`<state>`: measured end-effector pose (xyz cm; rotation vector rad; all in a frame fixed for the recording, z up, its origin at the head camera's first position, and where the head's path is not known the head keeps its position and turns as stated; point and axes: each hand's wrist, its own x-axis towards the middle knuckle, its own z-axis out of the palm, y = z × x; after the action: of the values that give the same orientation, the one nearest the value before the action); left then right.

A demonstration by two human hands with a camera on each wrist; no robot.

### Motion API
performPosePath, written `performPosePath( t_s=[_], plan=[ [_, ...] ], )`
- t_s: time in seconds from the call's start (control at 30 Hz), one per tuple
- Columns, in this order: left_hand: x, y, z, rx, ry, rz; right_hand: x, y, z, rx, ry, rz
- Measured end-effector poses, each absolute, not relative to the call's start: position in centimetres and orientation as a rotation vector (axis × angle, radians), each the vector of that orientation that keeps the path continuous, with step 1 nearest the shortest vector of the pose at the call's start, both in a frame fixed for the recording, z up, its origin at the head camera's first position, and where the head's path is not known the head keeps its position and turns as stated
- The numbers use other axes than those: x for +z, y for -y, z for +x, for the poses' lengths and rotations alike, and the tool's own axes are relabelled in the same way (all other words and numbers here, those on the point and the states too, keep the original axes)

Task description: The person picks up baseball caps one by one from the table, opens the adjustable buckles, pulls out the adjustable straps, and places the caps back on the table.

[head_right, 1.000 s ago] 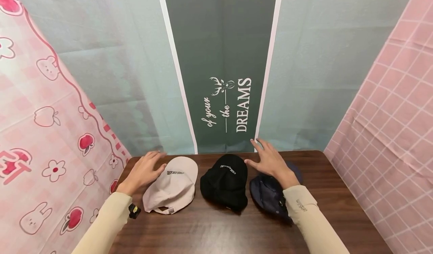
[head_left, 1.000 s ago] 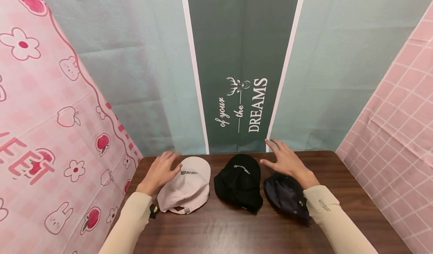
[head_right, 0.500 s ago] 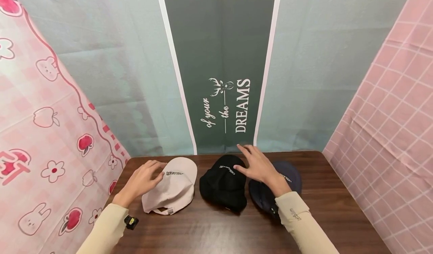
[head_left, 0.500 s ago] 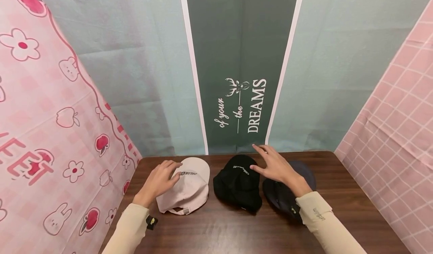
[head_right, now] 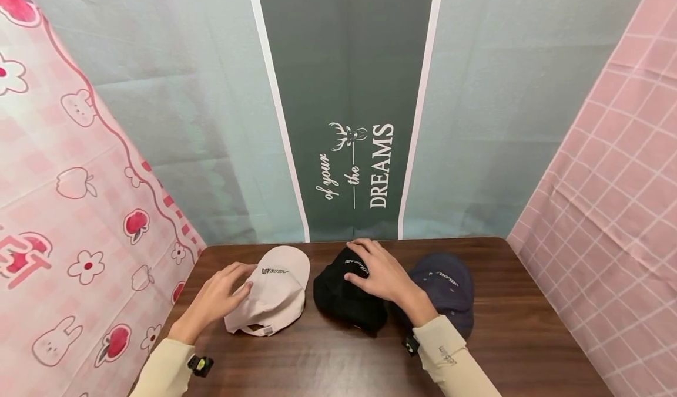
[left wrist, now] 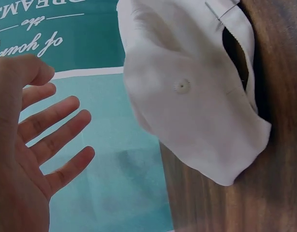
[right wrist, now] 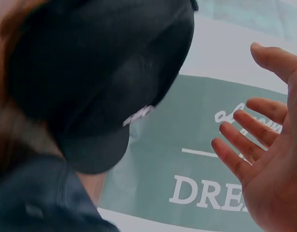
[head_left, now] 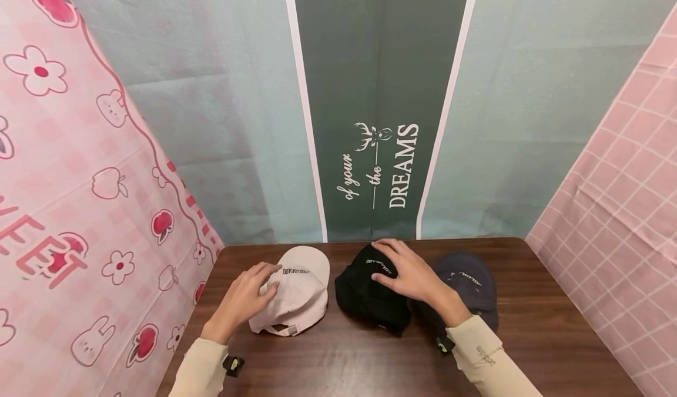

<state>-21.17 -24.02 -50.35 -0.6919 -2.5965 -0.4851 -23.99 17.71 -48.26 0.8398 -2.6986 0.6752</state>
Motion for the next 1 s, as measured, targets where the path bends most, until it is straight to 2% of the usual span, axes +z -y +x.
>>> performPosePath(
  t_s=[1.0],
  plan=[
    [-53.7, 24.7, -18.8, -0.663, 2.518, -0.563, -50.2, -9.8, -21.3, 0.838, 2.726, 1.005]
  ],
)
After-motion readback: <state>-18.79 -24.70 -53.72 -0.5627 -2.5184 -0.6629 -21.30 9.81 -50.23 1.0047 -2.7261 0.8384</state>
